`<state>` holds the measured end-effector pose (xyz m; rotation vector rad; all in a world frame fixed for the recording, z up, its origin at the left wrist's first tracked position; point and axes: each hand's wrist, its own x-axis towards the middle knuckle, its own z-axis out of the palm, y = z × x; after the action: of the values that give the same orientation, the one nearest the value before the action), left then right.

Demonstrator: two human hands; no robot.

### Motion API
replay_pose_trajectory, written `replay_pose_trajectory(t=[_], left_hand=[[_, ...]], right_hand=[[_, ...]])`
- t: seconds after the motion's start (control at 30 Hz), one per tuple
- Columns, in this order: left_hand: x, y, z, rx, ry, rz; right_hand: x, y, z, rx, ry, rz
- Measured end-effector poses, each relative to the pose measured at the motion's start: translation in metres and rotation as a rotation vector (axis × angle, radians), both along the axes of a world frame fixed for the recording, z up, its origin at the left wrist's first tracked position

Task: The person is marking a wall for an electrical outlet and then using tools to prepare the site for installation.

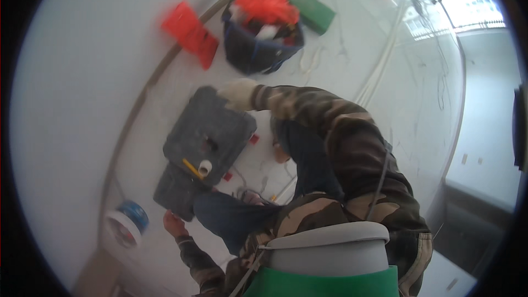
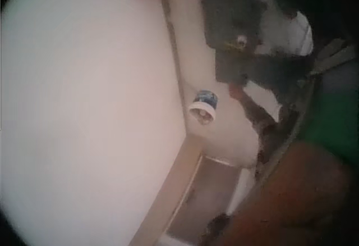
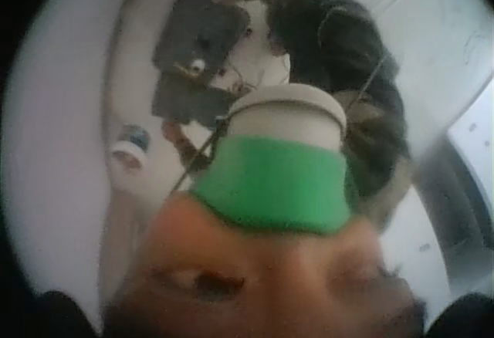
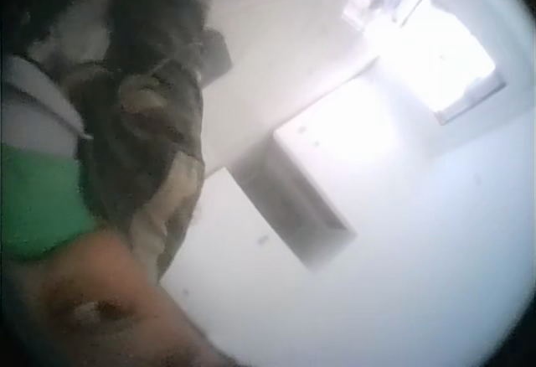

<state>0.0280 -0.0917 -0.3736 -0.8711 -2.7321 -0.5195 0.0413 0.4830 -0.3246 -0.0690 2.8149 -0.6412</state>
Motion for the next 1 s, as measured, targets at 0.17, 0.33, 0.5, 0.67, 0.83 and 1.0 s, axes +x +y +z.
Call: replay_pose_trajectory(t=[0.17, 0.33, 0.5, 0.67, 0.83, 1.0], left_hand=[[-0.046, 0.135, 0.126, 0.277, -1.08, 0.46], [-0.037, 0.314, 0.276, 0.083, -1.26, 0.105], [0.001, 0.5, 0.441, -0.12, -1.085, -0.578], [0.08, 0.663, 0.611, -0.206, -1.157, -1.13], [0.241, 0.716, 0.779, -0.146, -1.331, -2.404], [0.349, 0.687, 0.881, -0.009, -1.678, -3.055]], right_hand=[[0.222, 0.185, 0.123, -0.129, -0.102, -0.7], [0.519, 0.203, 0.285, 0.061, -0.43, -1.233], [0.742, 0.073, 0.366, -0.259, -0.218, -2.246], [0.789, -0.112, 0.344, 0.129, -1.019, -1.461], [0.702, -0.073, 0.329, 0.003, -0.588, -0.577], [0.588, 0.062, 0.4, -0.709, -0.131, -1.593]])
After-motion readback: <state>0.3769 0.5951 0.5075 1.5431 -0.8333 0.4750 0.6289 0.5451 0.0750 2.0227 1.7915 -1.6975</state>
